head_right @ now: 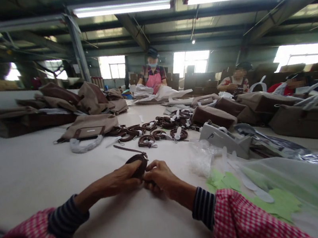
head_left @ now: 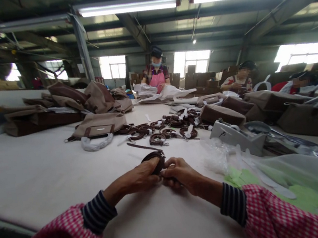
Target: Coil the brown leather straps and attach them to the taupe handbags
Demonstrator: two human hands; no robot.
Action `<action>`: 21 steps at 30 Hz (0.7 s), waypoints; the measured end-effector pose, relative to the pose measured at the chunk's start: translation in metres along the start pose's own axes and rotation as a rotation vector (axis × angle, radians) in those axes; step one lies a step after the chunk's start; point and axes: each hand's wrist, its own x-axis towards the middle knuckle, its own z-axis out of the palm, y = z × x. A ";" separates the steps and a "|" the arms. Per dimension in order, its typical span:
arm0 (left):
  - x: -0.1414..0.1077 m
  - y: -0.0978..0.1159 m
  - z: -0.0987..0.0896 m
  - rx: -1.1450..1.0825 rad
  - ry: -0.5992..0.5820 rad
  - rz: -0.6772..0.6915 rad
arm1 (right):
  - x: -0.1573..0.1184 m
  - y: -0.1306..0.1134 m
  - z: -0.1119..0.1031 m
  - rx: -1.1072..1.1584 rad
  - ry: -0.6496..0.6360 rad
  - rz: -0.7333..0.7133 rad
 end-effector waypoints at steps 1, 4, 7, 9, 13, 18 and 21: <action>0.004 0.000 0.003 0.050 0.015 0.020 | -0.001 0.002 -0.003 -0.031 0.037 -0.037; 0.019 -0.001 0.011 0.135 0.040 0.041 | -0.003 0.009 -0.013 -0.172 0.095 -0.146; 0.032 0.000 0.013 0.183 0.011 0.076 | -0.002 0.013 -0.025 -0.416 0.190 -0.242; 0.037 0.002 0.010 0.217 -0.029 0.103 | 0.000 0.012 -0.032 -0.611 0.280 -0.318; 0.040 0.005 0.002 0.246 -0.101 0.143 | 0.008 0.008 -0.043 -0.794 0.177 -0.441; 0.041 0.006 -0.004 0.235 -0.135 0.156 | 0.017 0.000 -0.049 -0.753 0.003 -0.442; 0.041 0.010 -0.006 0.203 -0.131 0.175 | 0.017 -0.013 -0.055 -0.608 -0.138 -0.479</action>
